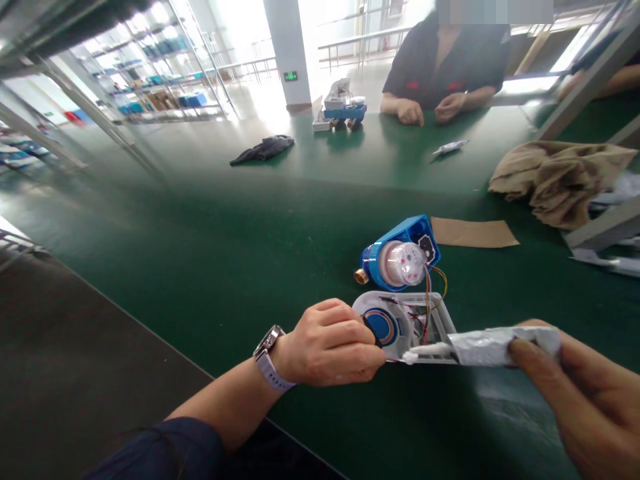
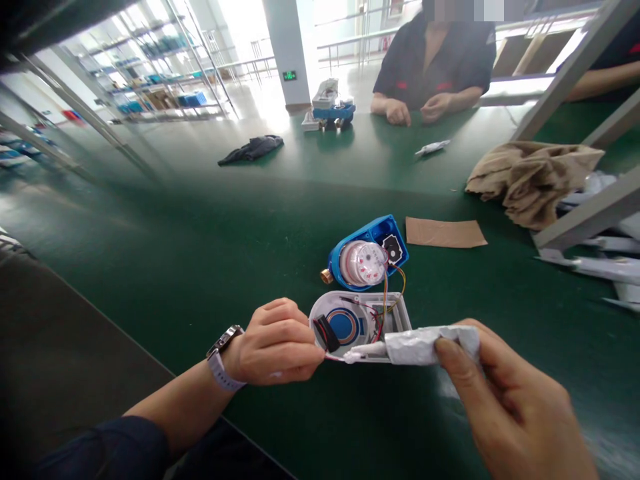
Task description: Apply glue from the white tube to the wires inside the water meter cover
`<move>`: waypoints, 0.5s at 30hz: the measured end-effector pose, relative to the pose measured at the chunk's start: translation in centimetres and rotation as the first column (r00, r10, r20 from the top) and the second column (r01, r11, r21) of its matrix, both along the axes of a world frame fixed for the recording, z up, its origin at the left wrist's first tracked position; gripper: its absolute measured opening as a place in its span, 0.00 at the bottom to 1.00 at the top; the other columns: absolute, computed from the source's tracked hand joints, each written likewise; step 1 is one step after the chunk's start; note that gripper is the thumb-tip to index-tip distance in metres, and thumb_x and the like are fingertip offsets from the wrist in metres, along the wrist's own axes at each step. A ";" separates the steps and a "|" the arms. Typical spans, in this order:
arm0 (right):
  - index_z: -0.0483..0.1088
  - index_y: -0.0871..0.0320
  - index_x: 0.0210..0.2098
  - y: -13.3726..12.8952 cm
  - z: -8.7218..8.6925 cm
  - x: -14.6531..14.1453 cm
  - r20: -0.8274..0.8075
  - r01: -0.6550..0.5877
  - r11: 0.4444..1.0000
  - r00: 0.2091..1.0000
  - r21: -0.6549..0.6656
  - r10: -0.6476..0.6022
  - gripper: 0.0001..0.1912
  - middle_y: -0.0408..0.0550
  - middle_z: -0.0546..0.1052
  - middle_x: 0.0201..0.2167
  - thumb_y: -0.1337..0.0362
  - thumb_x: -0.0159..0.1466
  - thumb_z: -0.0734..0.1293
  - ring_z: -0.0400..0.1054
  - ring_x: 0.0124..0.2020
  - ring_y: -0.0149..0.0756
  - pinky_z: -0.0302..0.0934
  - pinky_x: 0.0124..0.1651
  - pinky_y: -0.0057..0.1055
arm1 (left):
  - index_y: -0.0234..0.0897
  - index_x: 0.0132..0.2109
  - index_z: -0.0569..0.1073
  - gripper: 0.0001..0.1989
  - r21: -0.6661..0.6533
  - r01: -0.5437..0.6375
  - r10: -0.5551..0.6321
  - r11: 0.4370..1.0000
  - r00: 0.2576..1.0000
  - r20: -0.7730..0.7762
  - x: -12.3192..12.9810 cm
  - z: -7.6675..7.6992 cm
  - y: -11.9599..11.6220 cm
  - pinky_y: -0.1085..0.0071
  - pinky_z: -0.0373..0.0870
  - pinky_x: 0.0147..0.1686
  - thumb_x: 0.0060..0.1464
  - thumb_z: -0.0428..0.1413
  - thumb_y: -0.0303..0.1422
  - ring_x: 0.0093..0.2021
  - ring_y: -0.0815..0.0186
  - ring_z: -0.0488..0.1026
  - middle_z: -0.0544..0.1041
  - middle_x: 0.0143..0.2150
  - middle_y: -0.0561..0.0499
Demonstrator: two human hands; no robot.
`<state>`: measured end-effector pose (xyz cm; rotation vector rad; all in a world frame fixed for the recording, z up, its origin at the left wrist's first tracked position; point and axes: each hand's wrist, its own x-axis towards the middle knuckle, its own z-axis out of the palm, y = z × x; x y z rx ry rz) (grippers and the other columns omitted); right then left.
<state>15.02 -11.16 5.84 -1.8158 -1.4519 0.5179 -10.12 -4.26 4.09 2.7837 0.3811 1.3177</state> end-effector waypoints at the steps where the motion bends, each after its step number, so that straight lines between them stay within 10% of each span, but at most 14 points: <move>1: 0.68 0.49 0.23 0.2 0.0 0.0 -0.025 -0.049 0.999 0.998 -0.009 0.049 0.18 0.39 0.63 0.13 0.45 0.59 0.62 0.55 0.13 0.32 0.52 0.14 0.27 | 0.35 0.36 0.72 0.01 0.001 0.004 -0.004 1.000 1.000 -0.002 0.0 0.0 0.0 0.73 0.68 0.29 0.55 0.55 0.26 0.28 0.71 0.70 0.76 0.28 0.55; 15: 0.69 0.51 0.23 0.5 -0.9 1.7 -0.060 -0.087 0.993 0.995 -0.086 0.082 0.21 0.41 0.70 0.15 0.41 0.56 0.63 0.60 0.13 0.34 0.55 0.14 0.28 | 0.35 0.35 0.72 0.01 -0.008 0.009 -0.009 1.000 1.000 -0.013 -0.1 0.1 -0.1 0.73 0.67 0.29 0.55 0.56 0.26 0.28 0.71 0.70 0.75 0.28 0.55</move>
